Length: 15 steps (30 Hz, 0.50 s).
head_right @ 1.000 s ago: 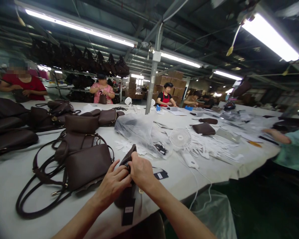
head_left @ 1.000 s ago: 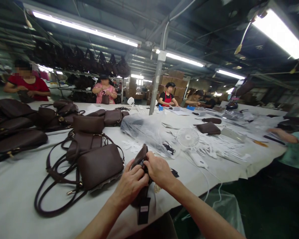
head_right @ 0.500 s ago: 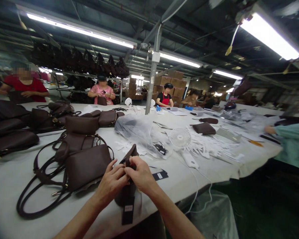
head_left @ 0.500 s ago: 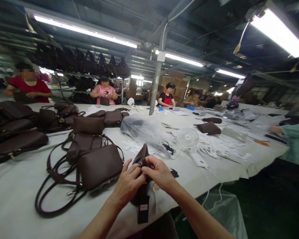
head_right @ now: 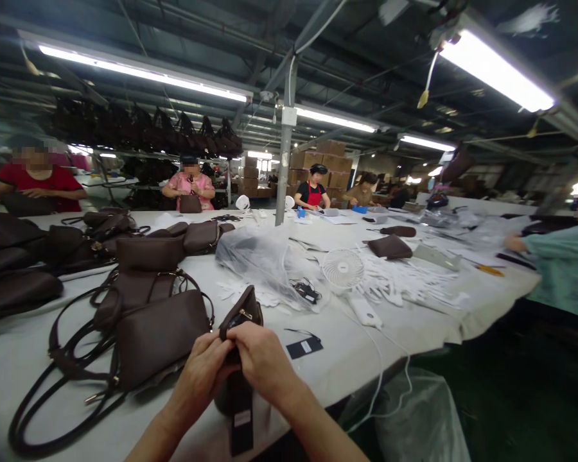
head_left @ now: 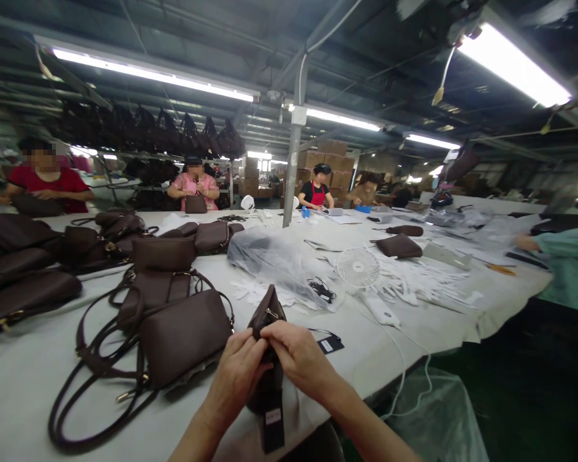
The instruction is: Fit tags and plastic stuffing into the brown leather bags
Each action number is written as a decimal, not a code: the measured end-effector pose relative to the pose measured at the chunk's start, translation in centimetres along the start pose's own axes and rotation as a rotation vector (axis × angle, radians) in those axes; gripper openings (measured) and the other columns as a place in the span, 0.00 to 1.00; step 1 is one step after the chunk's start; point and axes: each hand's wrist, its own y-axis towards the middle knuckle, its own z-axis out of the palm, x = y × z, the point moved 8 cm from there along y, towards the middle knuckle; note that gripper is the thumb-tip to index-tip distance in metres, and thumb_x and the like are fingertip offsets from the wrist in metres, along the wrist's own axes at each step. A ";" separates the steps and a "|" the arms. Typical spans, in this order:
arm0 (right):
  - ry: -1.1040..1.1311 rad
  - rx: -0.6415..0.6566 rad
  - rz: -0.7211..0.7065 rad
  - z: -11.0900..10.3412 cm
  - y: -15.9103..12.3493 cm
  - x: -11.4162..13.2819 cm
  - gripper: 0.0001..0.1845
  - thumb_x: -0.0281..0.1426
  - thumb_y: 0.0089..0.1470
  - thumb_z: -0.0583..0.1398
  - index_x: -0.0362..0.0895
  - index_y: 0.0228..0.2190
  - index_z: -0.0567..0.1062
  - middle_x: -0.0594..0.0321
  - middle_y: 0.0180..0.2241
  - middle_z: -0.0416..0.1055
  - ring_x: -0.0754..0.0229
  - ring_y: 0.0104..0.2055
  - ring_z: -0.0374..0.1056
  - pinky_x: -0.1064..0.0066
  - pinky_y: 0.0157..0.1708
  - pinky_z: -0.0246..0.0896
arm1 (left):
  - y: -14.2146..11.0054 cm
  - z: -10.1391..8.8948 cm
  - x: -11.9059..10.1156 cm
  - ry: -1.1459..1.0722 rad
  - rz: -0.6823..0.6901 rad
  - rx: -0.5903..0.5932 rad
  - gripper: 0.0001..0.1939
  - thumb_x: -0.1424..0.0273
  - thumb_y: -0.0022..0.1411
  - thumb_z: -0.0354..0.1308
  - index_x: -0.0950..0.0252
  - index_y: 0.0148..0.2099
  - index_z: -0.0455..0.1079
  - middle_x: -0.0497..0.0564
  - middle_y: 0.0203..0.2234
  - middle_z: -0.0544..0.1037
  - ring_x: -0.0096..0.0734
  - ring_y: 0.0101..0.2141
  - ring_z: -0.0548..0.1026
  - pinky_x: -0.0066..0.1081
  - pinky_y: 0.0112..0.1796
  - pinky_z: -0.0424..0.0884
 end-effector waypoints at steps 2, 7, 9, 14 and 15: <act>0.014 0.126 -0.031 -0.5 0.1 0.0 0.15 0.25 0.58 0.52 0.44 0.36 0.78 0.61 0.36 0.78 0.61 0.37 0.71 0.71 0.41 0.64 | 0.0 0.2 -0.3 0.040 0.032 0.018 0.14 0.71 0.68 0.50 0.66 0.53 0.68 0.58 0.42 0.78 0.41 0.47 0.73 0.38 0.47 0.72; 0.145 0.155 0.026 -1.9 0.7 -2.1 0.12 0.27 0.57 0.54 0.46 0.34 0.78 0.62 0.36 0.77 0.61 0.39 0.72 0.70 0.43 0.64 | 0.1 0.7 -0.9 0.084 0.009 0.051 0.12 0.73 0.67 0.51 0.66 0.51 0.69 0.59 0.46 0.77 0.42 0.51 0.72 0.39 0.50 0.73; 0.107 -0.018 0.089 -3.1 1.4 -3.7 0.10 0.28 0.55 0.55 0.45 0.32 0.76 0.62 0.34 0.77 0.60 0.38 0.72 0.69 0.42 0.64 | 0.2 0.8 -0.9 0.079 0.001 0.055 0.11 0.72 0.67 0.52 0.66 0.49 0.70 0.58 0.45 0.78 0.43 0.50 0.73 0.39 0.50 0.74; -0.129 0.026 0.197 -1.7 3.9 -6.0 0.05 0.28 0.51 0.58 0.42 0.31 0.74 0.60 0.30 0.76 0.59 0.32 0.70 0.70 0.35 0.61 | 0.6 0.0 -0.9 0.134 0.035 0.043 0.11 0.71 0.68 0.48 0.67 0.45 0.70 0.58 0.40 0.79 0.41 0.48 0.75 0.36 0.48 0.76; -0.177 0.057 0.187 -1.1 4.3 -6.0 0.05 0.27 0.51 0.57 0.42 0.29 0.74 0.59 0.29 0.76 0.59 0.31 0.70 0.70 0.33 0.60 | 0.6 0.0 -0.8 0.146 0.055 0.037 0.12 0.70 0.69 0.47 0.67 0.44 0.70 0.58 0.39 0.80 0.40 0.48 0.76 0.35 0.47 0.77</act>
